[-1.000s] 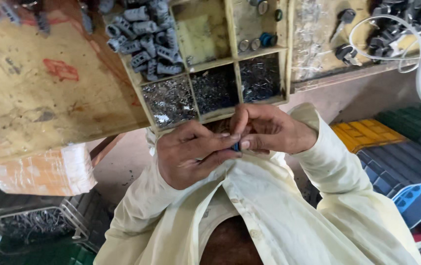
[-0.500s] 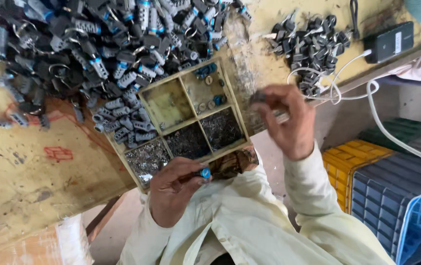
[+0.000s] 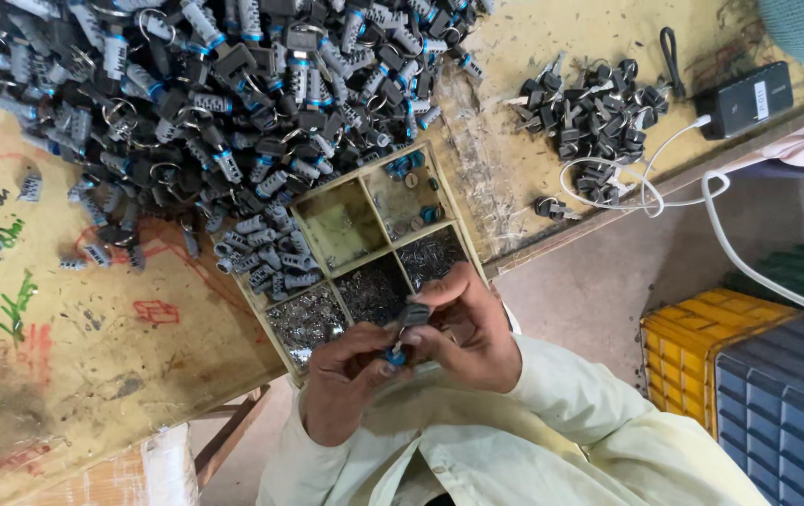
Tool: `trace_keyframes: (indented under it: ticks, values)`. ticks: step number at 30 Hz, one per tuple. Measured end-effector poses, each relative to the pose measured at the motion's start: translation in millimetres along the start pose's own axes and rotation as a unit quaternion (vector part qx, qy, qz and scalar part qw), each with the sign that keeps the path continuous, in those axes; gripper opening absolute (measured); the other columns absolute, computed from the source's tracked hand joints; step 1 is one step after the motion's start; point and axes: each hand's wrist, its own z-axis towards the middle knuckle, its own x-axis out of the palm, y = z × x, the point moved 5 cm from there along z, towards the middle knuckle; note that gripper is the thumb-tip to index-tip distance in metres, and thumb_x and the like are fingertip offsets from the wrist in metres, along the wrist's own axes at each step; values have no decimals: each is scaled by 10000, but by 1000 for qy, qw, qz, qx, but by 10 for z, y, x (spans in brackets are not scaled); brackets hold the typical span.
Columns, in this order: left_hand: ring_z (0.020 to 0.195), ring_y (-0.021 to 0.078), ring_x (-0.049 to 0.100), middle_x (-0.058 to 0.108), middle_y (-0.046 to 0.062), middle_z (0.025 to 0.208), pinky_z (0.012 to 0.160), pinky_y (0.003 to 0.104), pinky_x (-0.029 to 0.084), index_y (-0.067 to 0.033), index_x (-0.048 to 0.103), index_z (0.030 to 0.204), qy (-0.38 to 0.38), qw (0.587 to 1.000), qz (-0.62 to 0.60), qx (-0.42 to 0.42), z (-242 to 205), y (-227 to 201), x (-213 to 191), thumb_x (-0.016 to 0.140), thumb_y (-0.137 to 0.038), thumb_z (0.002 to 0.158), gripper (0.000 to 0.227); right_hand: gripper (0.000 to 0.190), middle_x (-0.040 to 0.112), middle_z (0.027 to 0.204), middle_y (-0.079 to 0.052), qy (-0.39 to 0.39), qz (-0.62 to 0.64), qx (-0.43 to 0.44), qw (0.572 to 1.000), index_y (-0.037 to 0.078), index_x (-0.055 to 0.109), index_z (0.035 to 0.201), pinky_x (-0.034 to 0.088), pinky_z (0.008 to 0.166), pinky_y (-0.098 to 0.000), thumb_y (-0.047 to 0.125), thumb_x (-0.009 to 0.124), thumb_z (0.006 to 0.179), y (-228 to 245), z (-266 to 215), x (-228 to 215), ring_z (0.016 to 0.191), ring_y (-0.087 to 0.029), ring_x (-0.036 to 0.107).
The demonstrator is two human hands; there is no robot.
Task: The person assembles small keychains by hand. They pick a key blank, attach a metal ring, insert a plastic housing, and secure it with a small metal pin, repeating the process for multiple units.
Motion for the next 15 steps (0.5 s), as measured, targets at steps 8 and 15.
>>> trace_keyframes:
  ticks: [8, 15]
  values:
    - [950, 252, 724, 723, 169, 1133, 809, 349, 613, 9, 680, 1232, -27, 985, -170, -2, -107, 334, -64, 658, -109, 1023, 241, 486, 665, 883, -79, 44, -345, -248, 904, 46, 583, 1218, 514, 632, -325, -52, 841, 818, 397, 84, 275, 748, -216, 670]
    - [999, 212, 705, 699, 125, 1181, 811, 349, 604, -39, 654, 1231, -60, 975, -211, 28, -255, 354, -293, 628, -58, 1022, 211, 406, 718, 988, -48, 67, -341, -263, 900, 84, 667, 1195, 500, 843, -372, -24, 834, 841, 580, 214, 435, 914, -235, 633]
